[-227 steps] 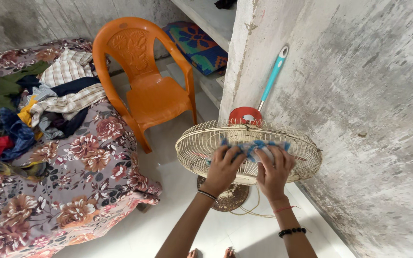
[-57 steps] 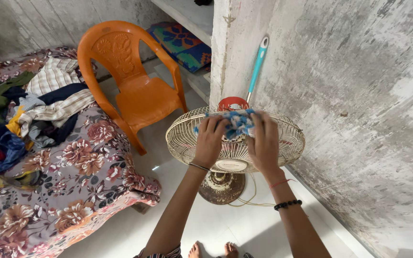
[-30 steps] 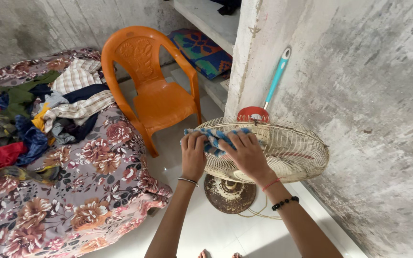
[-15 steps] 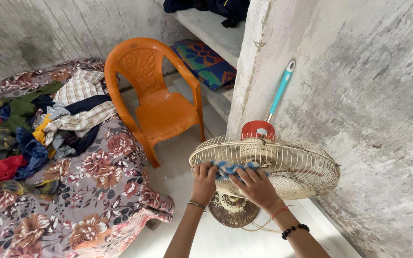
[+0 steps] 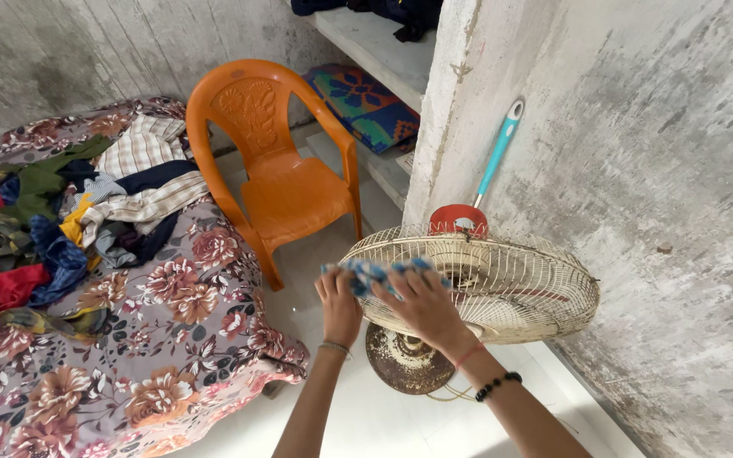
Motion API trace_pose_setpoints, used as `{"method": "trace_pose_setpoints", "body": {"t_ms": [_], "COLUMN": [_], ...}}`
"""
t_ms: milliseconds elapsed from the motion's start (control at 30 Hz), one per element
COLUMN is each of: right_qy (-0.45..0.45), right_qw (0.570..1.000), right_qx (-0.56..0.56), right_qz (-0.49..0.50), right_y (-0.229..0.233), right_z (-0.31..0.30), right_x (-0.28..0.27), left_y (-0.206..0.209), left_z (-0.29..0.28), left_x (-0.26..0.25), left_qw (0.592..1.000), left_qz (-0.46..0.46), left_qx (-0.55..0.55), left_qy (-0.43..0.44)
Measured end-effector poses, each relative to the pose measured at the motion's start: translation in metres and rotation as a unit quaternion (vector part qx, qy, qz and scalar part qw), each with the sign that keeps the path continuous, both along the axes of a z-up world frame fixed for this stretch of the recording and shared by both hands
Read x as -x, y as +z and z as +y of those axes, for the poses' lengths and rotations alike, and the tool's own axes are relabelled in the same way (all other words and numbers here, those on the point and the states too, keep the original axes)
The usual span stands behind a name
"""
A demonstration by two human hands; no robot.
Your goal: The person wipes the metal cage, blades, and base of a standing fan using a blue and white striped cloth. They clean the front and back of the fan cage and the circular base, moving around the fan to reach different sides.
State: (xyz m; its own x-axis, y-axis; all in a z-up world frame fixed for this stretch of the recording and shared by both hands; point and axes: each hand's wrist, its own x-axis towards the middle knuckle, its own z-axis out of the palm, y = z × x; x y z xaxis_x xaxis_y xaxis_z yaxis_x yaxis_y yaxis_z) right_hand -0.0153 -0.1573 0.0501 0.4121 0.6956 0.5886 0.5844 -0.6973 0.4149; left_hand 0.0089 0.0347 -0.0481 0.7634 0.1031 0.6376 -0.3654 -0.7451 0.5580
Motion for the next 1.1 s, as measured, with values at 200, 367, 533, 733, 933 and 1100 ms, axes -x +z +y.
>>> {"method": "trace_pose_setpoints", "body": {"t_ms": [200, 367, 533, 733, 933, 1100], "right_qy": [-0.077, -0.016, 0.012, -0.012, 0.031, -0.044], "right_qw": [0.989, 0.994, 0.989, 0.983, 0.984, 0.99], "right_qx": [0.019, 0.105, 0.15, 0.149, 0.141, 0.108], "right_qz": [0.123, 0.005, 0.002, 0.103, 0.103, 0.074], "right_y": [0.041, -0.003, -0.05, -0.079, -0.058, -0.026], "right_z": [0.023, -0.007, -0.031, -0.045, 0.025, 0.082], "right_x": [-0.019, -0.025, -0.017, 0.011, -0.002, -0.035], "left_y": [0.043, 0.0, -0.052, -0.073, -0.061, -0.063], "left_z": [0.014, -0.011, -0.025, -0.043, -0.008, 0.017], "left_x": [-0.027, -0.008, 0.006, 0.029, 0.036, -0.01], "left_qw": [0.997, 0.997, 0.997, 0.987, 0.983, 0.973], "left_qz": [0.045, 0.047, 0.07, 0.159, 0.113, 0.1], "left_qx": [0.013, 0.056, 0.007, -0.009, 0.096, 0.172], "left_qy": [-0.057, -0.009, -0.018, -0.037, 0.104, 0.114]}}
